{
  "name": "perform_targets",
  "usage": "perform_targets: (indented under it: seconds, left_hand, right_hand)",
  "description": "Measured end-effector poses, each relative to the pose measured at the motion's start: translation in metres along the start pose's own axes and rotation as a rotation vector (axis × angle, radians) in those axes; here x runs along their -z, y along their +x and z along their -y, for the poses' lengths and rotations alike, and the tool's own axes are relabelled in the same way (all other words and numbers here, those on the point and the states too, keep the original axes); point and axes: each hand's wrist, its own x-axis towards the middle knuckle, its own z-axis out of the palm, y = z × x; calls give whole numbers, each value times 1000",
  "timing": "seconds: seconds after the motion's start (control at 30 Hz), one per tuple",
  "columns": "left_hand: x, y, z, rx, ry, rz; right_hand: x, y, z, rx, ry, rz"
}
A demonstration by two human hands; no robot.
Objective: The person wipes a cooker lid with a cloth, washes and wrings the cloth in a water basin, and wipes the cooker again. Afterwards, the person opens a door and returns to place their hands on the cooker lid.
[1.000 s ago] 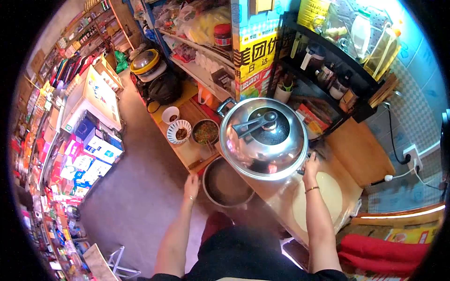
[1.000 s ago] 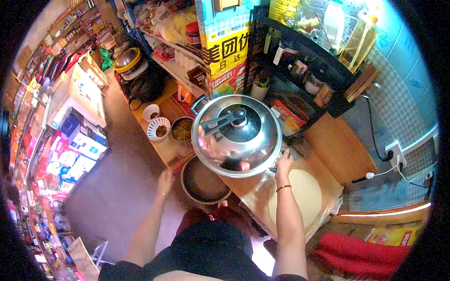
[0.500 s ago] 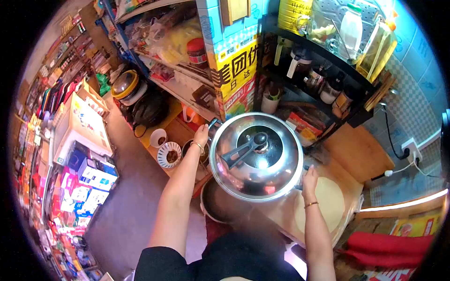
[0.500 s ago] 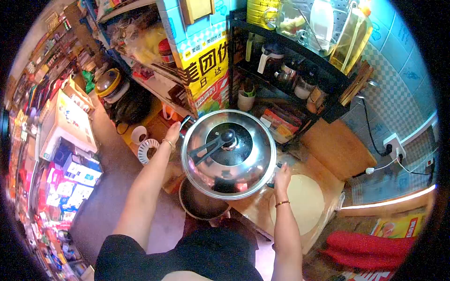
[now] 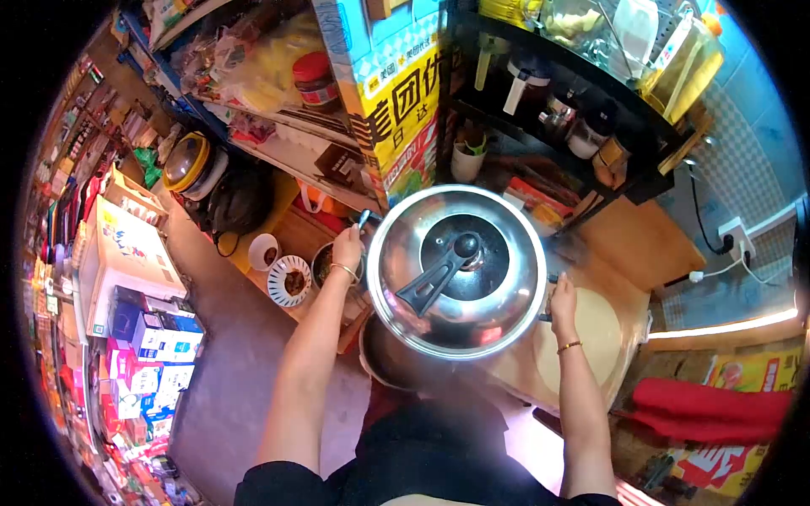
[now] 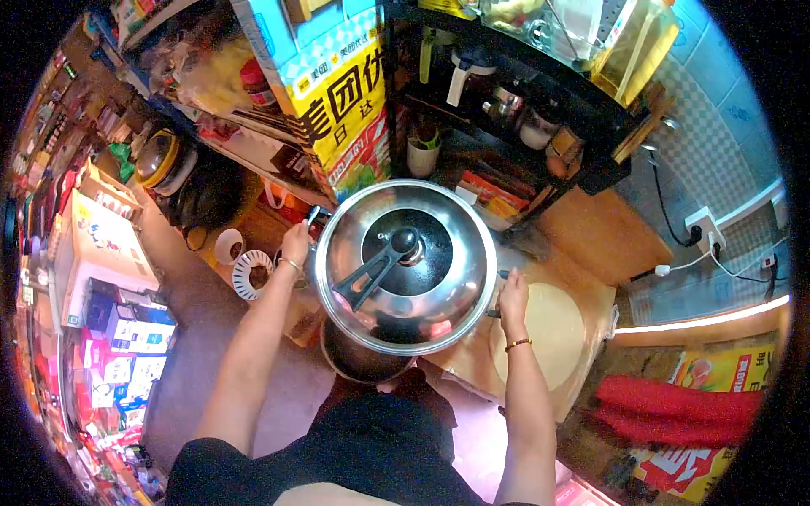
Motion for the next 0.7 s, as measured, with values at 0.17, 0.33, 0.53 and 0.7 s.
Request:
perform_targets:
  seconds: [0.17, 0.33, 0.53, 0.7]
  left_hand:
    - [6, -38, -42, -349, 294, -220]
    - [20, -151, -151, -741, 246, 66]
    - [-15, -177, -154, -789, 691, 49]
    - [-22, -177, -144, -845, 718, -43]
  right_hand:
    - [2, 1, -2, -9, -48, -22]
    - [5, 5, -8, 38, -87, -45]
    - [4, 14, -18, 83, -152, -62]
    - [4, 24, -28, 91, -215, -84]
